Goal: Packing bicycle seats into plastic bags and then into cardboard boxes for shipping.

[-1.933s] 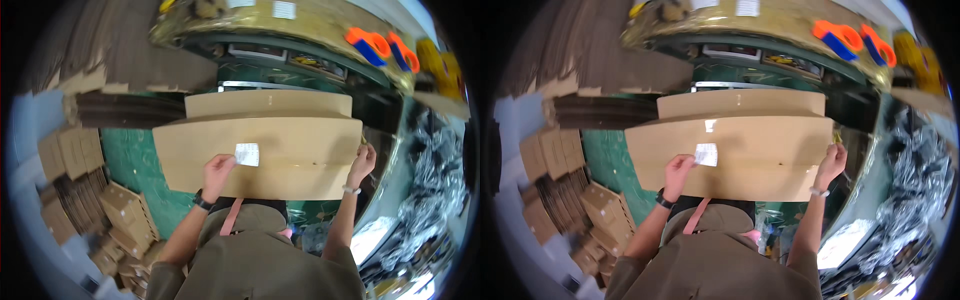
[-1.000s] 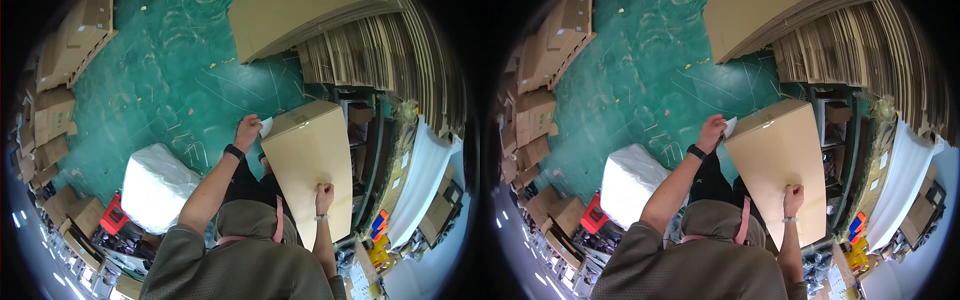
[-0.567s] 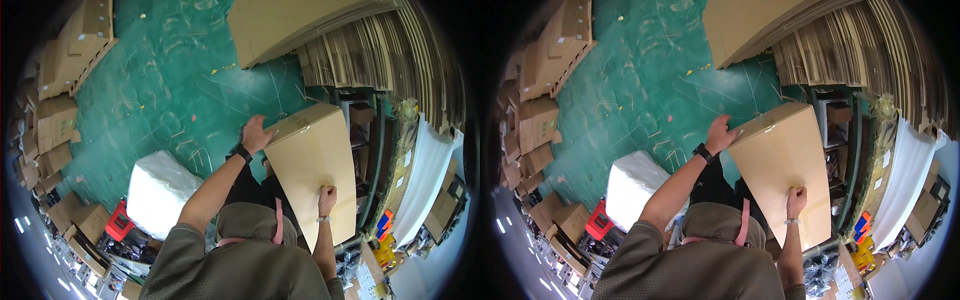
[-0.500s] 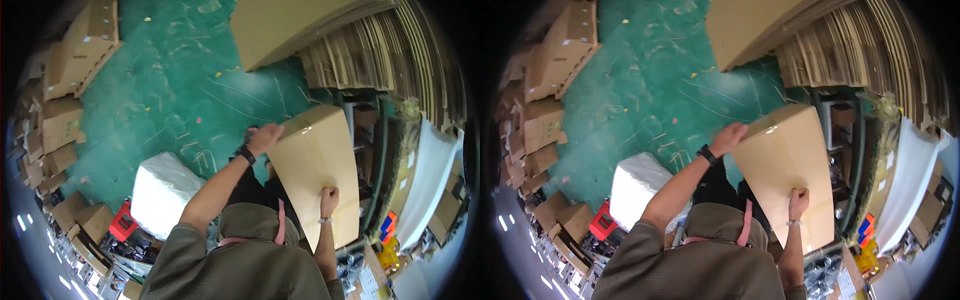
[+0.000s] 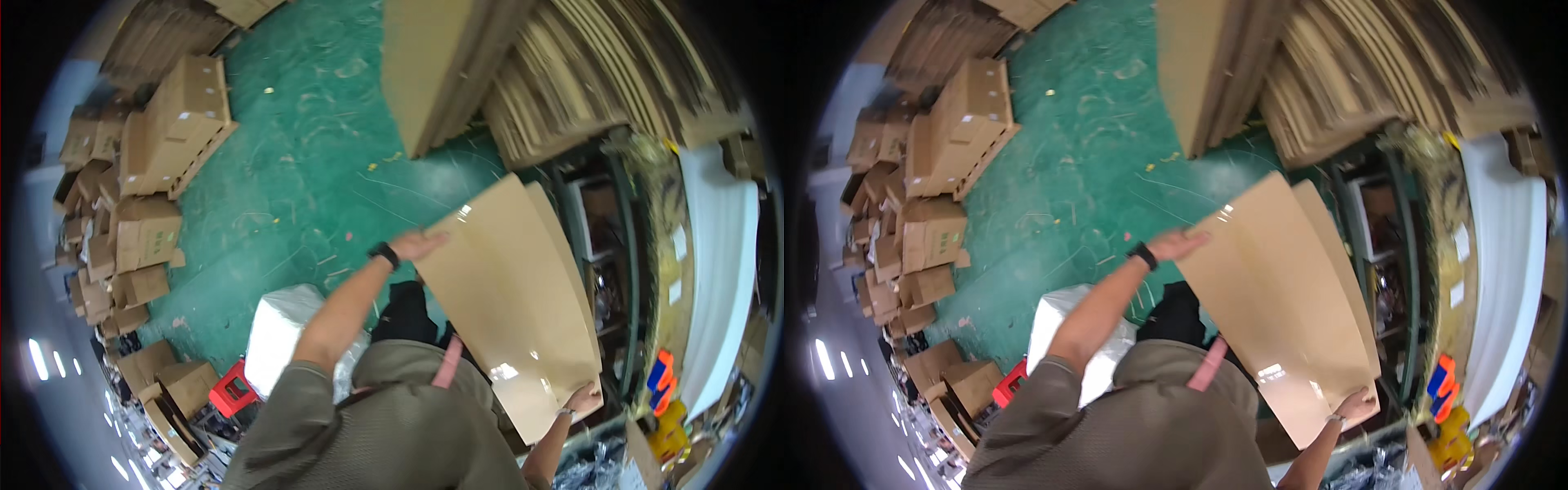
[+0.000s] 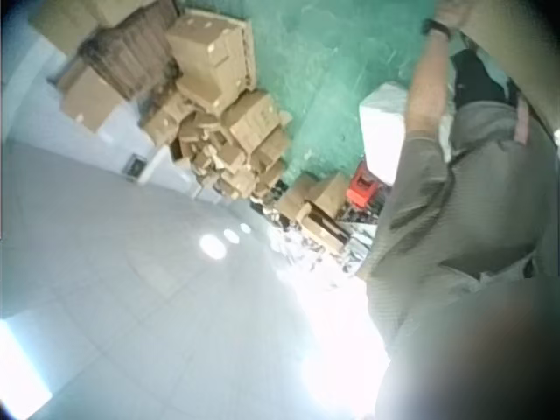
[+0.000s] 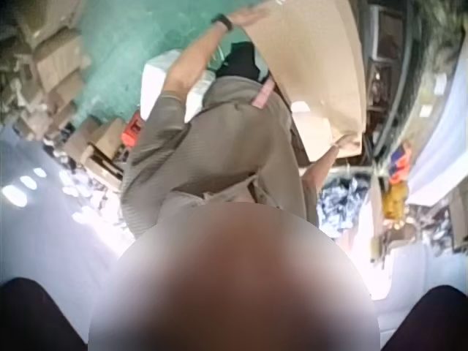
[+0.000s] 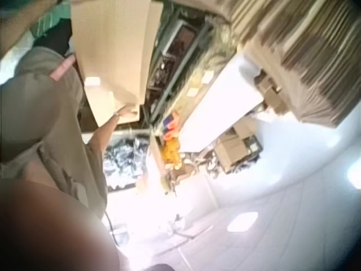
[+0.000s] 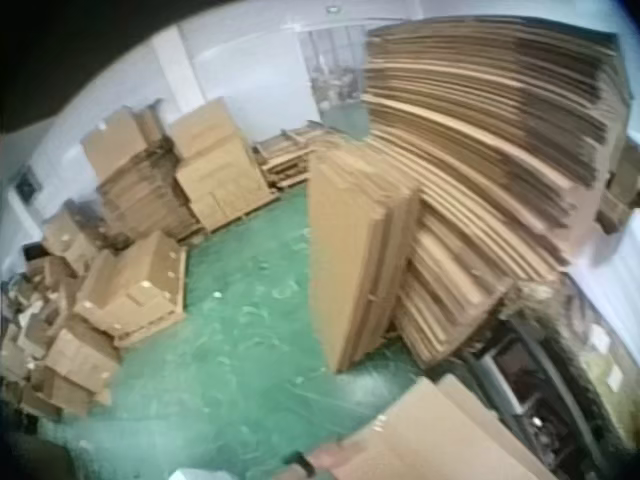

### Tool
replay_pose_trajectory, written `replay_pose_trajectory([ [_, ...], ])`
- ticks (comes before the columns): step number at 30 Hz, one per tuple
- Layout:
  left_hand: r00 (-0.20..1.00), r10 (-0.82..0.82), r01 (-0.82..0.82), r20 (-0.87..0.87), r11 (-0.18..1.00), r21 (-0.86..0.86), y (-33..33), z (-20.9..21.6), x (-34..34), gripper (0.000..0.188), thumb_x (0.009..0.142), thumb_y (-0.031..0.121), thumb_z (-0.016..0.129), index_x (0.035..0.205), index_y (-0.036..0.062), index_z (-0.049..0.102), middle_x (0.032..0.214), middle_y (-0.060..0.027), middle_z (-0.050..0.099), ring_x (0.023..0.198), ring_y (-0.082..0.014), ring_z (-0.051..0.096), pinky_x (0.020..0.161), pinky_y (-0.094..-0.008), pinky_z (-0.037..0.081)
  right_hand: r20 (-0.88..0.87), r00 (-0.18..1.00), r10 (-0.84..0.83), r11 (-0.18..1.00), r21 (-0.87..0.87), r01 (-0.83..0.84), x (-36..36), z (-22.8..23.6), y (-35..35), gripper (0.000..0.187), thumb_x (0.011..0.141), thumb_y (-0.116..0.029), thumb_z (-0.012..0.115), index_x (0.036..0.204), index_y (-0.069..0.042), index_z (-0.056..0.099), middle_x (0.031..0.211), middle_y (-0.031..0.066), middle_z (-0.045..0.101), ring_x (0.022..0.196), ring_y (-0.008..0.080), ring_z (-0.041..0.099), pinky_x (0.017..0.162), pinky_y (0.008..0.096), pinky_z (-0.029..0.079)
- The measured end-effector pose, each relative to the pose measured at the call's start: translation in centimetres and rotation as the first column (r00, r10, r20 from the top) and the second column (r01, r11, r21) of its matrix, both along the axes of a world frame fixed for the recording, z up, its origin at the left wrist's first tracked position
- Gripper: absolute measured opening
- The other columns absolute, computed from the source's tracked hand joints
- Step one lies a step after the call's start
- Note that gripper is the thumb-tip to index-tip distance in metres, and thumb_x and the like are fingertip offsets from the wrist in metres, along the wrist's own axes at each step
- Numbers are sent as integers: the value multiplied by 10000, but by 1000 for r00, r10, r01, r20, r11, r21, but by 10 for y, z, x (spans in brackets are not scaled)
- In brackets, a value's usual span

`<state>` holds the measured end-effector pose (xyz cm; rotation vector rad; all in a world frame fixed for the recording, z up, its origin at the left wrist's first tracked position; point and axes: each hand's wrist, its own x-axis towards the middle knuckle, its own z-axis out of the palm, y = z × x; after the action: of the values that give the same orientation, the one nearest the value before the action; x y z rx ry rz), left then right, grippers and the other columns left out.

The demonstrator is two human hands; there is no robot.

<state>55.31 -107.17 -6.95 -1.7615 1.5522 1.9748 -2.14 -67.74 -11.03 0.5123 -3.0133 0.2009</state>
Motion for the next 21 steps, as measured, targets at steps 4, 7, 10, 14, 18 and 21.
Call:
replay_pose_trajectory([
  [4, 927, -152, 193, 343, 977, -90, -11, -12, -10, 917, 796, 792, 535, 1231, -8, 636, 1155, -173, 696, 1088, -293, 661, 960, -374, 493, 391, 683, -617, 765, 95, 637, -59, -3, 98, 958, 836, -752, 481, 1253, 105, 583, 1242, 317, 601, 1139, 441, 601, 964, 522, 497],
  [7, 948, -44, 121, 315, 966, -229, 0, -16, -13, 893, 790, 791, 535, 1227, 21, 647, 1143, -180, 696, 1084, -312, 659, 960, -392, 493, 504, 741, -443, 821, -104, 562, -36, -30, 97, 945, 842, -770, 464, 1245, 71, 619, 1162, 247, 676, 1077, 391, 653, 912, 461, 530],
  [10, 986, -45, 74, 163, 982, -173, -10, -23, -22, 897, 784, 798, 524, 1249, 40, 639, 1188, -189, 675, 1107, -342, 641, 967, -408, 490, 573, 716, -398, 852, -58, 520, 1, -67, 48, 972, 832, -791, 434, 1235, 74, 622, 1144, 243, 678, 1054, 386, 652, 897, 463, 528],
  [14, 953, -2, 106, 304, 939, -327, -9, -50, -38, 1031, 756, 817, 535, 1340, -33, 536, 1251, -252, 626, 1170, -382, 597, 1013, -437, 458, 697, 680, -227, 939, -29, 343, 87, -98, -74, 1010, 818, -818, 394, 1223, 77, 626, 1121, 239, 680, 1024, 379, 649, 878, 465, 525],
  [18, 968, 62, -3, 244, 973, -233, -13, -16, -47, 933, 755, 814, 534, 1203, 2, 643, 1176, -228, 665, 1097, -392, 627, 936, -460, 491, 678, 715, -171, 969, -17, 248, 116, -84, -123, 1049, 804, -846, 355, 1210, 81, 630, 1098, 235, 682, 994, 372, 647, 858, 468, 522],
  [21, 956, 117, -55, 267, 971, -231, -22, -12, -7, 911, 755, 827, 516, 1125, 12, 688, 1090, -223, 691, 1025, -395, 652, 873, -469, 509, 639, 757, -137, 987, 20, 162, 126, -67, -141, 1079, 793, -866, 325, 1201, 84, 633, 1080, 232, 684, 972, 367, 645, 843, 470, 519],
])
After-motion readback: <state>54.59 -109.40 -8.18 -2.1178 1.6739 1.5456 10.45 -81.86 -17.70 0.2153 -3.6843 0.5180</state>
